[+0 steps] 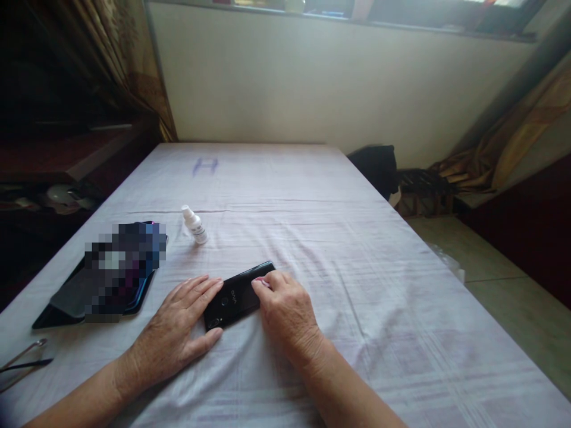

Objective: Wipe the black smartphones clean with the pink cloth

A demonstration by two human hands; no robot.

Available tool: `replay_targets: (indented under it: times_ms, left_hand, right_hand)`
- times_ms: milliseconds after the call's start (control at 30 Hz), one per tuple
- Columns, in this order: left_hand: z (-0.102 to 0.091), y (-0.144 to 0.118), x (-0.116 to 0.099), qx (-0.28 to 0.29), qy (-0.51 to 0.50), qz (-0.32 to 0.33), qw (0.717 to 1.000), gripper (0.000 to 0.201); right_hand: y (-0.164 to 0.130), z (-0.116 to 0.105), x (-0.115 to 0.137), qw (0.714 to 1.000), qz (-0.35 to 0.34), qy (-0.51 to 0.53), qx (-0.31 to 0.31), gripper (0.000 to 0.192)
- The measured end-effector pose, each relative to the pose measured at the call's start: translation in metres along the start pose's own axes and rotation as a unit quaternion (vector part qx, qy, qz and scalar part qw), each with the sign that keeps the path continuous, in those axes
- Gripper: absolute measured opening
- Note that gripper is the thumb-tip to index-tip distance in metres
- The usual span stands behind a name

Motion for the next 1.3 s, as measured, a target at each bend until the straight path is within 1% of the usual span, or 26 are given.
replay_targets:
  times_ms: [67, 167, 233, 400, 467, 533, 633, 700, 900, 967, 1100, 1167, 1300]
  left_hand:
    - [0.000, 0.000, 0.000, -0.001, 0.000, 0.001, 1.000, 0.064]
    - [0.000, 0.000, 0.001, -0.001, -0.002, -0.002, 1.000, 0.064]
    - [0.001, -0.001, 0.001, 0.001, -0.005, -0.005, 1.000, 0.064]
    - [0.000, 0.000, 0.001, 0.006, 0.000, -0.004, 1.000, 0.064]
    - [0.000, 0.000, 0.001, 0.007, 0.001, -0.003, 1.000, 0.064]
    - [0.000, 0.000, 0.001, 0.009, -0.002, -0.003, 1.000, 0.063]
    - [0.001, -0.001, 0.002, 0.011, -0.009, -0.009, 1.000, 0.064]
    - [0.002, -0.002, 0.002, 0.011, -0.014, -0.013, 1.000, 0.065]
    - [0.003, -0.003, 0.003, 0.011, -0.019, -0.018, 1.000, 0.066]
    - [0.003, -0.002, 0.002, 0.010, -0.021, -0.017, 1.000, 0.065]
    - [0.002, -0.001, 0.002, 0.005, -0.021, -0.015, 1.000, 0.065]
    - [0.002, -0.001, 0.002, 0.004, -0.020, -0.015, 1.000, 0.065]
    - [0.002, -0.001, 0.002, 0.008, -0.016, -0.018, 1.000, 0.064]
  right_hand:
    - [0.002, -0.001, -0.005, 1.000, 0.010, -0.002, -0.002, 0.034]
    - [0.005, -0.004, -0.021, 0.998, 0.046, -0.025, -0.020, 0.034]
    - [0.006, -0.006, -0.025, 0.997, 0.056, -0.037, -0.027, 0.033]
    - [0.002, -0.003, -0.003, 1.000, 0.014, -0.009, -0.011, 0.032]
    - [0.001, -0.002, -0.001, 1.000, 0.004, 0.002, -0.004, 0.033]
    - [0.002, -0.002, -0.008, 1.000, 0.016, -0.002, -0.006, 0.034]
    - [0.005, -0.004, -0.026, 0.998, 0.057, -0.025, -0.015, 0.035]
    - [0.006, -0.005, -0.029, 0.997, 0.068, -0.034, -0.020, 0.034]
    - [0.001, -0.001, -0.003, 1.000, 0.006, 0.003, 0.006, 0.033]
    - [0.002, -0.002, -0.007, 1.000, 0.015, 0.000, 0.005, 0.035]
    - [0.005, -0.005, -0.023, 0.998, 0.057, -0.023, -0.010, 0.033]
    - [0.004, -0.005, -0.020, 0.999, 0.050, -0.021, -0.007, 0.032]
    - [-0.001, -0.001, 0.002, 1.000, 0.002, 0.013, 0.021, 0.032]
Point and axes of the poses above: each hand's wrist, its own y-axis towards the middle knuckle, its own z-axis out of the palm, x = y × z, the point moved 6 cm from there along y, towards the middle knuckle, and after that the axes turned 15 degrees about z, right-handed, at the moved point
